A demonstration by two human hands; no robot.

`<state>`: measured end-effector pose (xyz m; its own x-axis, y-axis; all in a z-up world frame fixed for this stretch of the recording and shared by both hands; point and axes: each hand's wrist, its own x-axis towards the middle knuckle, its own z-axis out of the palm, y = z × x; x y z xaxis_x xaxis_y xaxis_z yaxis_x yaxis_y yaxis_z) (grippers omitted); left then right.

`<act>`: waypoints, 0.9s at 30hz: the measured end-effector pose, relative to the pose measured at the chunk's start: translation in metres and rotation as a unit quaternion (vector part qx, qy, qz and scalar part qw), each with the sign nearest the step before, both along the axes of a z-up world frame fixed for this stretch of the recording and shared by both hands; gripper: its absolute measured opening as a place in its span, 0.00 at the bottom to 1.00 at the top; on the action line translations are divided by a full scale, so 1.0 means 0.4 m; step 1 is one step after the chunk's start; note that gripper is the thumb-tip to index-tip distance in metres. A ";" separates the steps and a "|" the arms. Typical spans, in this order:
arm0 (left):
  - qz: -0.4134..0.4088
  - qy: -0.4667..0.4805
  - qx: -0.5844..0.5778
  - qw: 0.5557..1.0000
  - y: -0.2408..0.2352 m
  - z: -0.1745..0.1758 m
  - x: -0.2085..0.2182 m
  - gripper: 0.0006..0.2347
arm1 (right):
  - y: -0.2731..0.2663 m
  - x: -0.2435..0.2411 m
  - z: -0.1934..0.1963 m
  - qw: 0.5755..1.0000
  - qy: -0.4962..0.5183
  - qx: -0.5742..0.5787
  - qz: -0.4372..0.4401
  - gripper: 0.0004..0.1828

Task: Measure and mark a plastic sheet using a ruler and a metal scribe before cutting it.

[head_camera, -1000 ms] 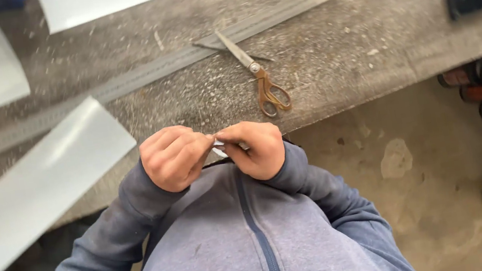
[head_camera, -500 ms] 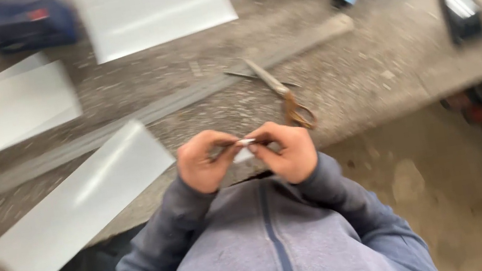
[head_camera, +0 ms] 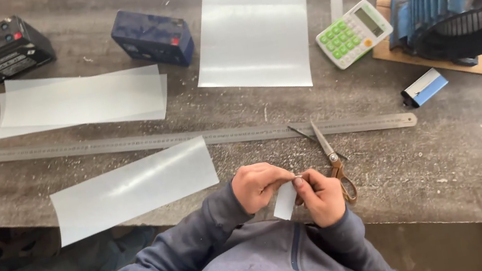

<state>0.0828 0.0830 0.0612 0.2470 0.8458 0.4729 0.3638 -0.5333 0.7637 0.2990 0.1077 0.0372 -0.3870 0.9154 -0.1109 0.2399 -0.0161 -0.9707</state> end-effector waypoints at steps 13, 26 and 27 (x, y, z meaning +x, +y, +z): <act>0.027 -0.080 -0.214 0.973 0.039 -0.026 0.050 0.09 | 0.014 0.018 0.049 0.981 -0.049 0.181 -0.059 0.14; 0.024 -0.019 -0.137 0.990 0.045 -0.064 0.040 0.08 | 0.004 0.011 -0.005 0.985 -0.033 0.156 -0.066 0.09; 0.025 -0.018 -0.141 0.989 0.043 -0.067 0.040 0.08 | 0.001 0.010 -0.006 0.986 -0.032 0.151 -0.066 0.09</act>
